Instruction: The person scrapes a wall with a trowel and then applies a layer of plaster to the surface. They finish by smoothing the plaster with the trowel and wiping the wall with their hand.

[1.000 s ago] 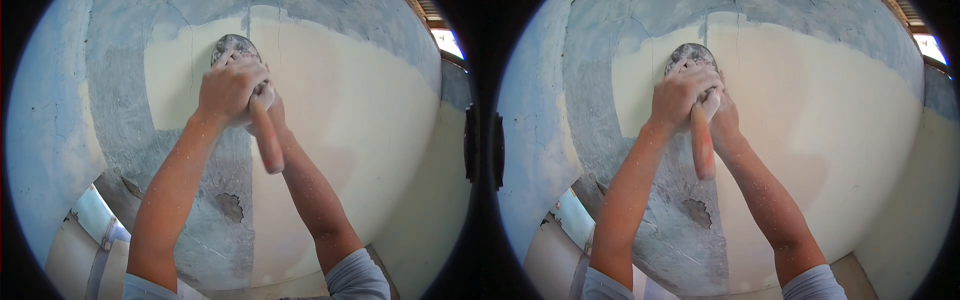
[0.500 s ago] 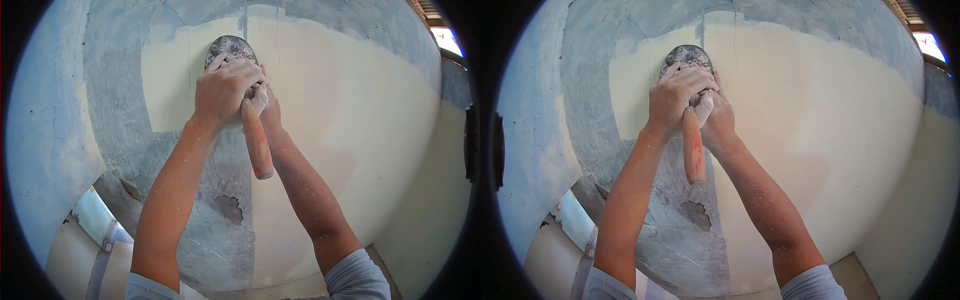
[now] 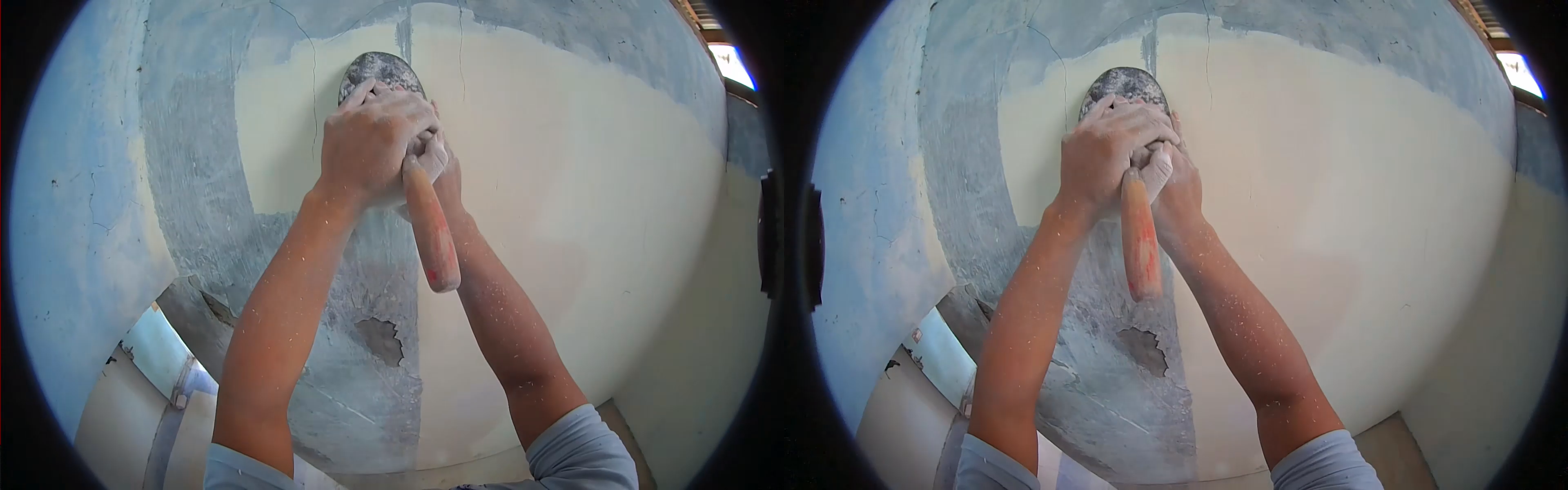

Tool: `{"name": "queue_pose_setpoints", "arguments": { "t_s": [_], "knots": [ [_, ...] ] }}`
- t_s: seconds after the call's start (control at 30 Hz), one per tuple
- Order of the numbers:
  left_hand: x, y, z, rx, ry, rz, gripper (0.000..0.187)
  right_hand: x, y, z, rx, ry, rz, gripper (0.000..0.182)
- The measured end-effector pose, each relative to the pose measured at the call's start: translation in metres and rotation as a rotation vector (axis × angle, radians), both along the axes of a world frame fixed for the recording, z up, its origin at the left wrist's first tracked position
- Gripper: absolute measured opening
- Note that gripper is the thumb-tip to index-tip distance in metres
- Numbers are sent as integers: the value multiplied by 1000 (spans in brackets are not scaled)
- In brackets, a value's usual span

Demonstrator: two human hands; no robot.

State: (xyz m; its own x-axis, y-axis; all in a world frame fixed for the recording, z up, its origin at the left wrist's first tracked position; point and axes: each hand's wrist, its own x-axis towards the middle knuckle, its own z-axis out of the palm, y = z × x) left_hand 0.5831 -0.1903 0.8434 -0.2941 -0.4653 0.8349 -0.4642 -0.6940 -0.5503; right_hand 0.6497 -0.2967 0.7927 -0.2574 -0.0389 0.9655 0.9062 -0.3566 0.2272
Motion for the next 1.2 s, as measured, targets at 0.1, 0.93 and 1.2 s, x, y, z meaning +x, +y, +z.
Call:
{"name": "queue_pose_setpoints", "arguments": {
  "t_s": [0.1,0.93,1.2],
  "knots": [
    [-6,-1,30,-48,100,55,17,2,-7,24,-76,130,-117,36],
    [-2,-2,34,-25,56,-18,23,-18,-8,31,-14,191,-183,43],
    [-3,3,20,9,63,-7,18,-7,-5,21,-3,33,-268,40]
  ]
}}
